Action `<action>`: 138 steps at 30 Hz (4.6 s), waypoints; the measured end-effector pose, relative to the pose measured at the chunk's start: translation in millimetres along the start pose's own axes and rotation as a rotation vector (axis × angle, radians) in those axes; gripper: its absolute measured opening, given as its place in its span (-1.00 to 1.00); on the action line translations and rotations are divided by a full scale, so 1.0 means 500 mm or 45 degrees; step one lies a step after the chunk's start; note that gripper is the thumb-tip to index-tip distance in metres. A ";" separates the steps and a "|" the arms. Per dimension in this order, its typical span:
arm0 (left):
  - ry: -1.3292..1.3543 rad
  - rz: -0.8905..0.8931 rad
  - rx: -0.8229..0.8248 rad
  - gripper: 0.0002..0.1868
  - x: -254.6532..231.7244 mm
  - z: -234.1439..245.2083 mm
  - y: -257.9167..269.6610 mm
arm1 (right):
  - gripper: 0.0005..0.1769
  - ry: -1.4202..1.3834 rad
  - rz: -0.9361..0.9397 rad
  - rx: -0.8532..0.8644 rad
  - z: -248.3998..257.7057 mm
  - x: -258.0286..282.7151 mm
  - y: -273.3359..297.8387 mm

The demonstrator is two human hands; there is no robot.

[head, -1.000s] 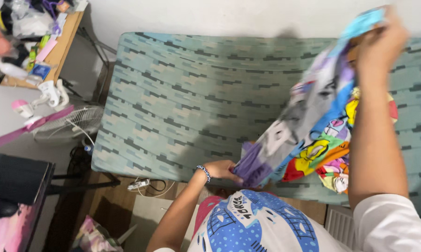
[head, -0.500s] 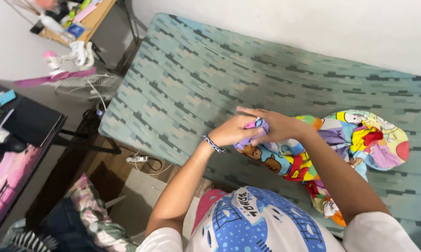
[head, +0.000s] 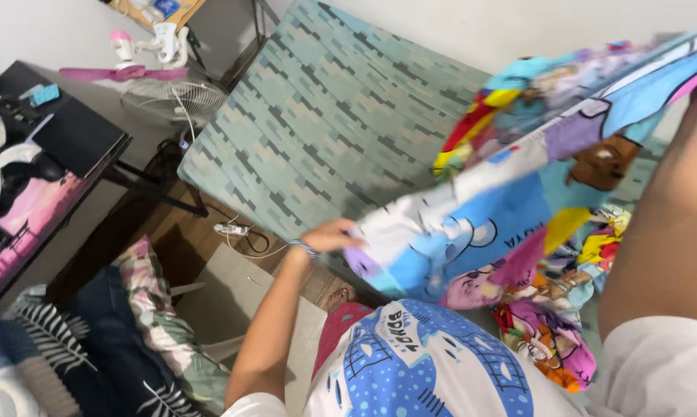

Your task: The person folds several blankets and bed sheets by hand and then wraps a printed pillowcase around a mattress on a bunk bed.

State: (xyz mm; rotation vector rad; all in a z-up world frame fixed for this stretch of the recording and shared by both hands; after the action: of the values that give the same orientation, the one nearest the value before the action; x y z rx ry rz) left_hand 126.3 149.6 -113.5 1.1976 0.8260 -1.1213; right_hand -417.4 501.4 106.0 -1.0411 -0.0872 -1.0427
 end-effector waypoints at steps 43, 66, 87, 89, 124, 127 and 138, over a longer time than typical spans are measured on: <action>0.992 0.047 0.146 -0.42 0.049 0.253 0.279 | -0.52 -0.350 -0.068 2.608 -0.426 0.797 0.651; 1.841 -0.293 -0.319 -0.48 0.173 0.435 0.313 | -0.46 -0.215 0.717 2.122 -0.591 1.024 0.603; -1.646 -0.751 -1.551 -0.84 -0.141 0.552 0.402 | -0.83 -0.660 1.924 0.214 -0.520 1.096 0.502; -1.288 -0.520 -1.577 -0.84 -0.101 0.556 0.385 | -0.78 -0.480 1.700 0.574 -0.562 1.088 0.512; 1.781 0.025 -0.552 -0.40 0.549 0.650 0.288 | -0.16 0.467 1.319 2.472 -1.065 1.168 0.645; 1.823 0.015 -0.636 -0.42 0.552 0.683 0.290 | -0.34 0.300 1.231 2.252 -1.136 1.164 0.688; 1.717 0.026 -1.046 -0.41 0.624 0.790 0.303 | -0.60 0.199 1.028 1.897 -1.194 1.280 0.786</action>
State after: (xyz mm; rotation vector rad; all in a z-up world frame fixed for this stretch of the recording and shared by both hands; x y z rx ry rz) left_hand 330.1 -305.1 -280.8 1.1048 2.0028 0.2775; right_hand -11.4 -328.0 -154.9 0.3891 -0.2399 -0.1129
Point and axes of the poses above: each hand's wrist, its own y-axis away from the middle knuckle, its own z-axis out of the back of the hand, x = y × z, the point moved 2 cm from there along -y, towards the middle knuckle, and after that the axes turned 8 degrees about y, right-handed, at the moved point
